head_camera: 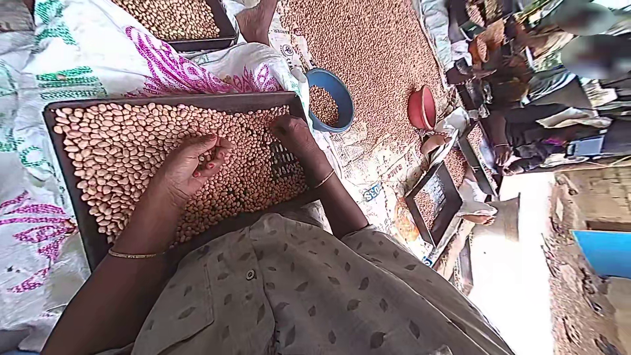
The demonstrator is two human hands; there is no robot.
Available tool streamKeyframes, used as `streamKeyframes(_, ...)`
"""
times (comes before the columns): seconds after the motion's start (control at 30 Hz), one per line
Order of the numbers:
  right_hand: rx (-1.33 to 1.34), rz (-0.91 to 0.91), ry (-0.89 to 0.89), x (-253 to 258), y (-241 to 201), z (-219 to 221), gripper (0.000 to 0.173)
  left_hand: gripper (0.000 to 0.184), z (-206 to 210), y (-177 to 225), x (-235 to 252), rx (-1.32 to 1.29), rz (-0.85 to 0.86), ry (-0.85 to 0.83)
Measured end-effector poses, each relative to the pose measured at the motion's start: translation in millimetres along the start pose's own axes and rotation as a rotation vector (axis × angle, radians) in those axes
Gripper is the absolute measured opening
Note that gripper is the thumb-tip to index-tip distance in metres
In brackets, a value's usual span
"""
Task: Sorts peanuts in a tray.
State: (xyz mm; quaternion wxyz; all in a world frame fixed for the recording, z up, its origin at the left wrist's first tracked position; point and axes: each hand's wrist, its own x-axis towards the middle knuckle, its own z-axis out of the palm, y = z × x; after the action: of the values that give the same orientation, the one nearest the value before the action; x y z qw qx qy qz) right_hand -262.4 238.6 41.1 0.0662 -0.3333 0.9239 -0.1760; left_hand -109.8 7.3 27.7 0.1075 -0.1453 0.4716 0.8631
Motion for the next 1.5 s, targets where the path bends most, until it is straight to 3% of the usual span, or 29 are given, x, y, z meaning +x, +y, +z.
streamKeyframes(0.1,-0.083,0.032,-0.024,-4.2,-2.0,18.8,0.022,0.035,-3.2,3.7,-0.2,-0.021,0.056,0.083)
streamKeyframes(0.23,0.028,0.023,0.008,-5.2,-0.7,15.7,0.02,0.039,3.4,6.0,-3.4,0.061,0.04,0.189)
streamKeyframes(0.3,0.242,-0.086,0.139,-7.7,-12.8,5.7,0.016,0.045,7.9,8.9,-4.6,0.133,0.0,0.208)
streamKeyframes(0.4,0.665,-0.311,0.166,-14.2,-51.8,-5.9,0.02,0.055,6.9,4.1,-3.2,0.14,-0.052,0.092)
streamKeyframes(0.5,0.466,-0.43,0.199,6.8,-68.3,0.8,0.021,0.057,4.9,8.1,-4.6,0.051,0.003,0.045)
streamKeyframes(0.53,0.347,-0.421,0.134,14.5,-67.4,6.3,0.023,0.054,1.9,10.1,-5.4,0.002,0.027,0.061)
streamKeyframes(0.63,0.051,-0.358,-0.134,28.4,-60.5,29.8,0.032,0.042,-10.9,18.6,-7.5,-0.136,0.106,0.186)
streamKeyframes(0.83,-0.129,-0.09,-0.156,9.8,-8.7,14.9,0.033,0.035,-21.1,22.0,-9.0,-0.216,0.212,0.23)
streamKeyframes(0.93,-0.055,-0.001,-0.291,-18.4,9.0,-1.8,0.028,0.035,-20.0,25.0,-9.4,-0.236,0.231,0.224)
streamKeyframes(1.0,0.094,-0.084,-0.383,-33.7,5.4,-13.3,0.022,0.035,-20.6,25.5,-8.8,-0.254,0.258,0.222)
streamKeyframes(1.17,0.185,-0.379,-0.084,-27.0,-58.7,11.3,0.013,0.034,-24.7,23.0,-7.4,-0.235,0.363,0.159)
streamKeyframes(1.27,0.155,-0.524,-0.181,-17.0,-103.3,48.2,0.022,0.031,-30.6,21.6,-5.5,-0.204,0.418,0.155)
streamKeyframes(1.37,0.063,-0.434,-0.254,-11.3,-97.0,61.2,0.023,0.03,-34.8,22.3,-6.6,-0.219,0.436,0.2)
streamKeyframes(1.5,0.004,-0.154,-0.224,-22.6,-44.7,33.4,0.028,0.031,-30.8,26.6,-9.5,-0.245,0.432,0.201)
